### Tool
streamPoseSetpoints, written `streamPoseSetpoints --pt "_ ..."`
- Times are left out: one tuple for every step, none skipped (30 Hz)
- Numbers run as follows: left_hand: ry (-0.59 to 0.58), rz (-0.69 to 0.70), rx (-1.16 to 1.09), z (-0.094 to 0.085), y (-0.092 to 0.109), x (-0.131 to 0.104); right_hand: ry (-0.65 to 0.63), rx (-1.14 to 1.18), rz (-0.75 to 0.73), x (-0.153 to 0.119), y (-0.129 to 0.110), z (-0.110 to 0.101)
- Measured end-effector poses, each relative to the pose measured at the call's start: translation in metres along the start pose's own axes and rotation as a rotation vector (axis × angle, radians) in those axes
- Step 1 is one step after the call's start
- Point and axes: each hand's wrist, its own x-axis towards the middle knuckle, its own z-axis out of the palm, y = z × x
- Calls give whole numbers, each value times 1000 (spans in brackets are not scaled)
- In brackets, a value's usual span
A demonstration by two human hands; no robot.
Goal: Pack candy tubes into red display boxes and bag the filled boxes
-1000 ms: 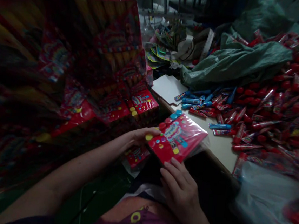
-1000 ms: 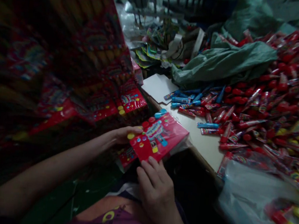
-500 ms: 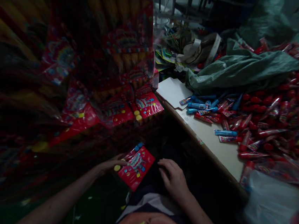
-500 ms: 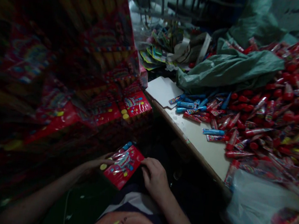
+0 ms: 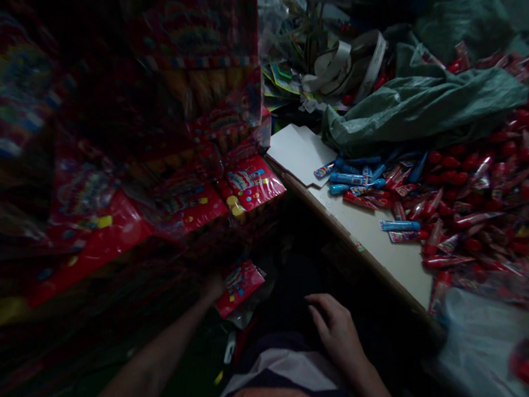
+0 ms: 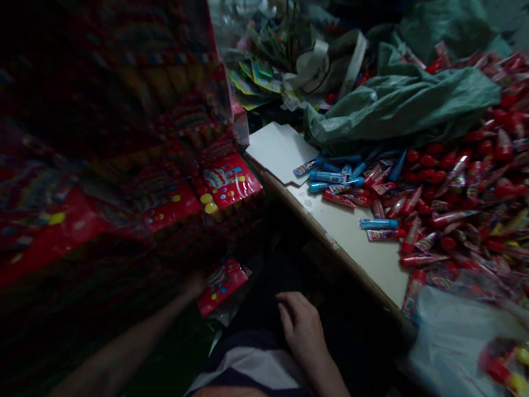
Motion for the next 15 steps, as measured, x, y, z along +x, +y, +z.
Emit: streamPoseSetpoints --pt "65 -3 53 9 1 -8 -2 -1 3 0 -1 0" --pt "119 -3 84 20 2 -18 -4 -2 8 1 -2 0" --pt "162 5 106 31 3 -28 -5 -3 14 1 -2 0" --pt "181 36 132 43 4 -39 -2 -4 22 1 -2 -1" --pt "181 78 162 54 5 -48 5 -5 31 0 -2 -2" --pt "164 140 210 63 6 -55 12 -7 40 0 -1 -3" --pt "144 190 266 71 7 -59 19 -10 46 0 0 -4" --pt "127 210 317 76 8 -60 23 -13 51 -1 1 -5" --pt "116 202 358 80 11 -58 27 -16 53 -2 2 -6" --pt "112 162 378 81 14 -55 29 -19 54 -3 3 -7" --pt "112 100 371 80 18 -49 33 -21 56 -4 3 -9" --pt "107 41 347 78 23 -43 41 -22 59 -5 4 -10" --pt "98 -5 317 76 29 -37 52 -22 66 -7 5 -12" --pt "93 -40 287 74 35 -31 66 -21 78 -10 6 -14" --pt "91 -67 265 73 40 -26 82 -19 95 -13 8 -18"
